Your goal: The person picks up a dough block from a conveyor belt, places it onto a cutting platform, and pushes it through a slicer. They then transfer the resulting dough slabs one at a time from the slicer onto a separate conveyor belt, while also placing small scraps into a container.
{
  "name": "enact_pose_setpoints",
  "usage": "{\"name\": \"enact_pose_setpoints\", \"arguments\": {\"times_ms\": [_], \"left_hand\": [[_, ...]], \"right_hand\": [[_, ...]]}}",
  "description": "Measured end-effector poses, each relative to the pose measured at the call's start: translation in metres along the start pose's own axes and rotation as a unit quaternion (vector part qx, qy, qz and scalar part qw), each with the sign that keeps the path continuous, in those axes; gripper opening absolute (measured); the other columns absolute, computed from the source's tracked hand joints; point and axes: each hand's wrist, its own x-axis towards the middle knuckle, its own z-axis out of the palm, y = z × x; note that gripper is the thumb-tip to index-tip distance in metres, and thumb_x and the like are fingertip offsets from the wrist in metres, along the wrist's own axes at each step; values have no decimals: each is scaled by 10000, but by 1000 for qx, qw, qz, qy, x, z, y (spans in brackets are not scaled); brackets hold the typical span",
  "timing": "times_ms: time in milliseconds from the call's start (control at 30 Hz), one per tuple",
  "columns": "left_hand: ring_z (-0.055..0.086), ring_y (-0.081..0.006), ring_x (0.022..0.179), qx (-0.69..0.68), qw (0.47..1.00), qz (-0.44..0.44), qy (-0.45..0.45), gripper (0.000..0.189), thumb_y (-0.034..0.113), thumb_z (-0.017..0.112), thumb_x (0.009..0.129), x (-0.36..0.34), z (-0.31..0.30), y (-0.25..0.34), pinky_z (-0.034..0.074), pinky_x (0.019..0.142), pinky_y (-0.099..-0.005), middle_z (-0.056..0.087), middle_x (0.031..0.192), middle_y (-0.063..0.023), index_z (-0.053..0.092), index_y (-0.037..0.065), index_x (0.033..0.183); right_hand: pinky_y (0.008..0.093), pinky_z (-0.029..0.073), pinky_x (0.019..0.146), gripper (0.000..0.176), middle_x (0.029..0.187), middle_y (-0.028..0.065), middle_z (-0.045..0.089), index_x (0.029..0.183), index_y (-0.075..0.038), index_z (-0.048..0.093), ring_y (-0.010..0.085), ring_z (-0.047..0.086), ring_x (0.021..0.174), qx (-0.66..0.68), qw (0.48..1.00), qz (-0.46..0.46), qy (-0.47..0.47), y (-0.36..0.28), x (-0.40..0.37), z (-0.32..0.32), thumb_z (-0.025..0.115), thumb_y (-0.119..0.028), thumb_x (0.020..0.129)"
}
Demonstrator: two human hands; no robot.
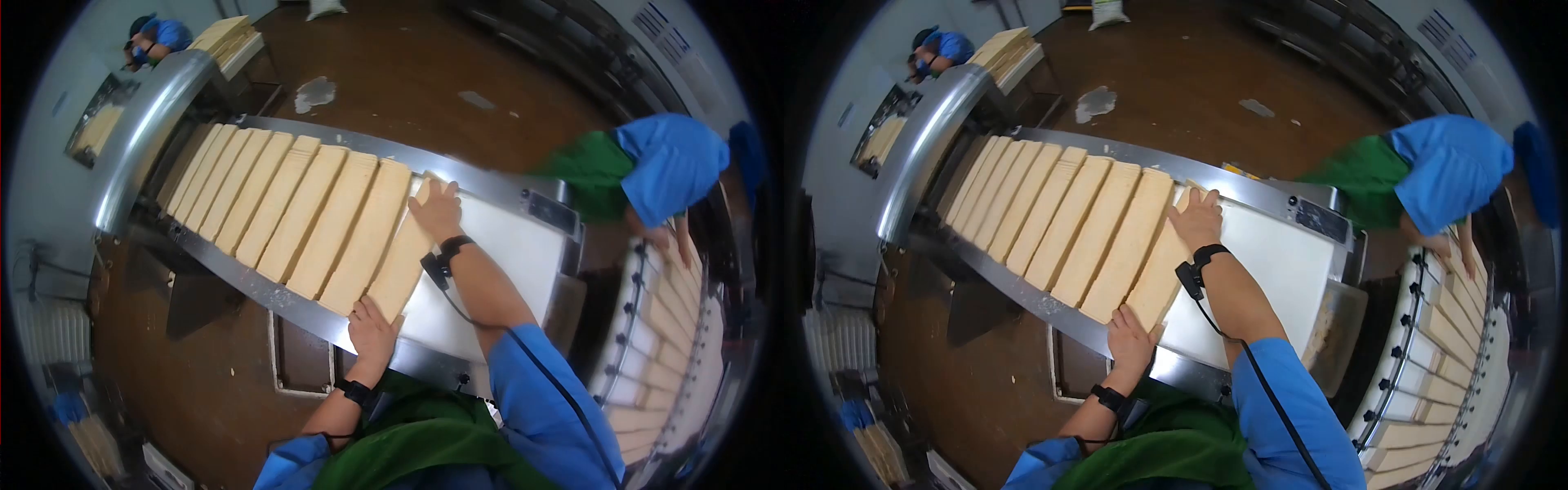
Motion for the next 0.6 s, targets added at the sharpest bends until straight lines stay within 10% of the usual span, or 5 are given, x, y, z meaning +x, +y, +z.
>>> {"name": "enact_pose_setpoints", "arguments": {"times_ms": [233, 433, 600], "left_hand": [[530, -449, 1049, -212, 967, 118, -82, 862, 307, 870, 710, -1, -27, 28, 493, 906, -505, 484, 1207, -277, 400, -96, 1310], [504, -483, 1104, -245, 911, 252, -217, 894, 330, 862, 723, -34, -10, 95, 507, 903, -524, 450, 1190, -313, 354, -99, 1321], [358, -481, 1251, -304, 899, 264, -174, 754, 165, 815, 750, -55, -15, 158, 428, 1038, -495, 356, 1284, -315, 370, -40, 1323]], "right_hand": [[502, 491, 1002, 831, 1363, 257, 367, 1407, -47, 418, 490, 541, 1154, 94, 979, 166, 73, 121, -54, -48, 713, -469, 754], [484, 431, 1095, 1018, 1602, 378, 45, 1473, 80, 267, 461, 290, 1467, 84, 945, 258, 182, 268, -111, -40, 736, -487, 769], [532, 479, 1006, 845, 1356, 308, 353, 1348, 25, 295, 523, 506, 1208, 282, 843, 349, 297, 316, -215, -90, 762, -337, 744]]}}
